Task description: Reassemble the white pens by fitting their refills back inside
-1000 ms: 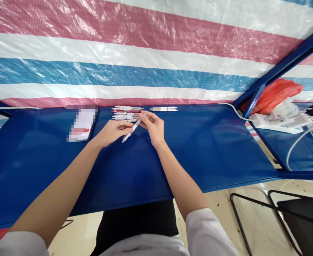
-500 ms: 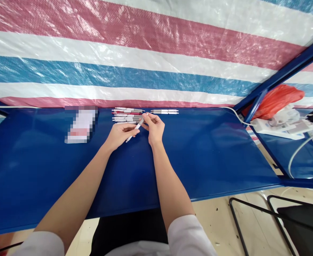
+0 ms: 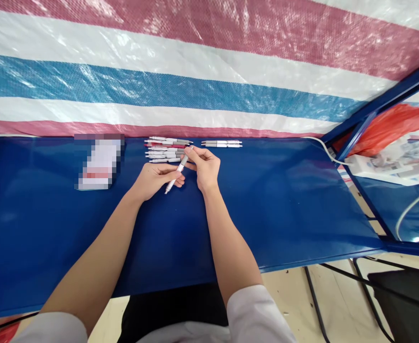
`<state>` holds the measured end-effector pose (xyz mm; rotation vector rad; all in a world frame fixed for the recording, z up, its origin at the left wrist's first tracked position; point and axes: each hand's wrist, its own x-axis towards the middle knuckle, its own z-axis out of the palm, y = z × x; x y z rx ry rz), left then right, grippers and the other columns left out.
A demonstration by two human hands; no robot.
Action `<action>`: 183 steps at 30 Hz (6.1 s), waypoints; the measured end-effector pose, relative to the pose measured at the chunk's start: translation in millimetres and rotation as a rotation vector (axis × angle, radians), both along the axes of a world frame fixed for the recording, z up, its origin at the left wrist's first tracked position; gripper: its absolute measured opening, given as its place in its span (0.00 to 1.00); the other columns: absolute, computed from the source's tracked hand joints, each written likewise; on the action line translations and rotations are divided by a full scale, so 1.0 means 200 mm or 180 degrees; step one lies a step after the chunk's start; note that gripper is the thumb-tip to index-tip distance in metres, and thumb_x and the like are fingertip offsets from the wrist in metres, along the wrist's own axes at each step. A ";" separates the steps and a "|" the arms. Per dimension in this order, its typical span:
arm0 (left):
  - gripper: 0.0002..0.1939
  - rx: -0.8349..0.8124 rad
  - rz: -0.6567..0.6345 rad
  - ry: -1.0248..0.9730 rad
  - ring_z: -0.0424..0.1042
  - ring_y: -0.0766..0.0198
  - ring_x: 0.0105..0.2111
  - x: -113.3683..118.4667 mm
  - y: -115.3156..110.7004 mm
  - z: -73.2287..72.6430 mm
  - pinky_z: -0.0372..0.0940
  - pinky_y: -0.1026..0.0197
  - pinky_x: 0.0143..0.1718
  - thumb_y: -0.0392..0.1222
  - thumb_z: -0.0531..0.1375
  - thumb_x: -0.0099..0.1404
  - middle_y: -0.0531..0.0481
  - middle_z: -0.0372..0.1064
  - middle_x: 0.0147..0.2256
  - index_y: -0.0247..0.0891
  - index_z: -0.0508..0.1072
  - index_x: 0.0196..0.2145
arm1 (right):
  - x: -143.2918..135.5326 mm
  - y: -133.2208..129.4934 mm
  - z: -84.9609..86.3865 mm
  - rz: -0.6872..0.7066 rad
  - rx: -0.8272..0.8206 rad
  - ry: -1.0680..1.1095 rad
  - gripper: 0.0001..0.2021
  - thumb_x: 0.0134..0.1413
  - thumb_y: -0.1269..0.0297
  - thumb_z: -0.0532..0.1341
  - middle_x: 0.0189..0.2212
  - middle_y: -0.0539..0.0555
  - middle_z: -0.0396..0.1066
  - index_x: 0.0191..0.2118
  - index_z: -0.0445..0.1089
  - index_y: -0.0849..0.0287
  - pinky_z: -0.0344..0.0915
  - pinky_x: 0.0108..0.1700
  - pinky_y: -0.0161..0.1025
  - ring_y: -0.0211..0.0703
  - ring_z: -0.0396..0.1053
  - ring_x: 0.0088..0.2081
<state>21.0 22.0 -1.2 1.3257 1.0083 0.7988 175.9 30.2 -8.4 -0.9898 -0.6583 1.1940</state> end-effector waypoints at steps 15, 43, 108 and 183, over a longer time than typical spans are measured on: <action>0.16 -0.0454 -0.0453 -0.0620 0.78 0.60 0.27 -0.02 -0.02 0.01 0.76 0.58 0.31 0.51 0.69 0.57 0.45 0.78 0.28 0.34 0.80 0.35 | 0.02 -0.02 0.02 0.0381 0.0064 0.0402 0.17 0.35 0.55 0.74 0.28 0.48 0.77 0.31 0.71 0.55 0.75 0.25 0.33 0.41 0.78 0.30; 0.18 -0.0154 0.0009 -0.0111 0.79 0.55 0.31 0.03 -0.04 0.02 0.76 0.54 0.36 0.51 0.70 0.55 0.45 0.79 0.31 0.36 0.81 0.38 | 0.00 -0.01 0.01 -0.0020 0.0022 0.0076 0.14 0.35 0.59 0.74 0.29 0.47 0.77 0.28 0.72 0.56 0.78 0.32 0.38 0.40 0.77 0.29; 0.17 0.0415 0.0535 0.0176 0.79 0.58 0.31 0.07 -0.06 -0.01 0.74 0.56 0.40 0.49 0.70 0.55 0.48 0.79 0.32 0.37 0.81 0.40 | 0.00 0.00 0.02 -0.0067 0.0088 0.0284 0.11 0.41 0.61 0.71 0.35 0.47 0.79 0.35 0.77 0.54 0.75 0.32 0.33 0.35 0.75 0.31; 0.19 -0.0424 0.0061 -0.0529 0.80 0.54 0.34 0.07 -0.07 0.01 0.75 0.49 0.44 0.52 0.68 0.59 0.43 0.80 0.35 0.35 0.80 0.43 | 0.03 -0.02 0.05 0.0440 0.0145 0.0636 0.10 0.43 0.63 0.70 0.31 0.48 0.80 0.35 0.77 0.55 0.75 0.30 0.32 0.38 0.78 0.31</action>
